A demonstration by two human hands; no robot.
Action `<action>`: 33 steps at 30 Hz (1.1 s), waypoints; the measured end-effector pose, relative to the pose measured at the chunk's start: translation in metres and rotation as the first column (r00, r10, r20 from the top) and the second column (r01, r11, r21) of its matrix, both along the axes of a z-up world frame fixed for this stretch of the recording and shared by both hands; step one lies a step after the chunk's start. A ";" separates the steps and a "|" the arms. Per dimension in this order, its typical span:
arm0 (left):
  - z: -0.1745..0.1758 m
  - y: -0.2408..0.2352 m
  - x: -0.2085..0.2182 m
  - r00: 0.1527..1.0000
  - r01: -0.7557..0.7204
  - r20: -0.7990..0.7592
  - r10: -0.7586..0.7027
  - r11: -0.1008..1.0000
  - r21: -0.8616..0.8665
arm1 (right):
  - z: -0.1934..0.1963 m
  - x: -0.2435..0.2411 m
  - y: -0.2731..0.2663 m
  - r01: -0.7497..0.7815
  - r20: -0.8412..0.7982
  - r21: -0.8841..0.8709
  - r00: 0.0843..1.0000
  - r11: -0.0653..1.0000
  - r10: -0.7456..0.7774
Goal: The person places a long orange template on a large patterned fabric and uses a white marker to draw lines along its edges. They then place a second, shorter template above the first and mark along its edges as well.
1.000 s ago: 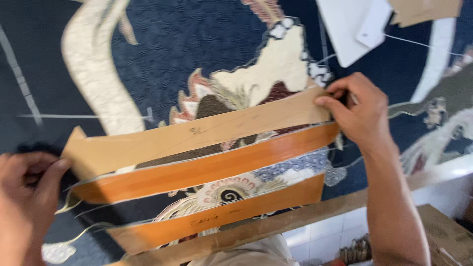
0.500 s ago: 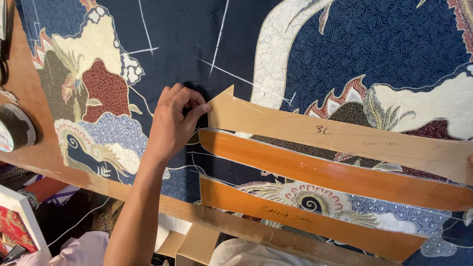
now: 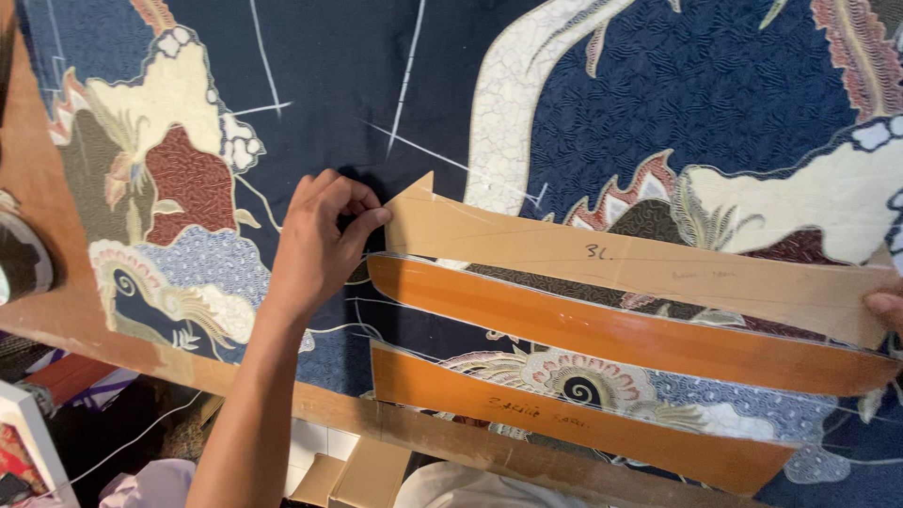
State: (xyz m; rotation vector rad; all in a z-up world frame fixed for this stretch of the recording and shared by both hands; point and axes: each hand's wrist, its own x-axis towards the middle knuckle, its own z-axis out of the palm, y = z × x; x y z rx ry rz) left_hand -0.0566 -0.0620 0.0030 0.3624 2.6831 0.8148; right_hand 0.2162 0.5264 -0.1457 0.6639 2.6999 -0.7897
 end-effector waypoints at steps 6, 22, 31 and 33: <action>0.000 0.024 0.029 0.969 0.150 -0.173 -0.178 0.975 -0.164 | 0.101 -0.033 -0.061 -0.036 -0.154 0.162 0.986 0.986 0.061; -0.014 0.161 0.119 0.894 0.391 -0.136 -0.427 0.892 -0.226 | 0.168 -0.086 -0.139 0.067 -0.197 -0.228 0.974 0.971 -0.114; -0.023 0.157 0.126 0.862 0.441 -0.122 -0.491 0.848 -0.296 | 0.169 -0.082 -0.173 0.374 0.120 -0.807 0.862 0.457 -0.493; -0.025 0.156 0.127 0.863 0.438 -0.129 -0.489 0.849 -0.295 | 0.169 -0.083 -0.175 0.344 0.088 -0.777 0.889 0.528 -0.450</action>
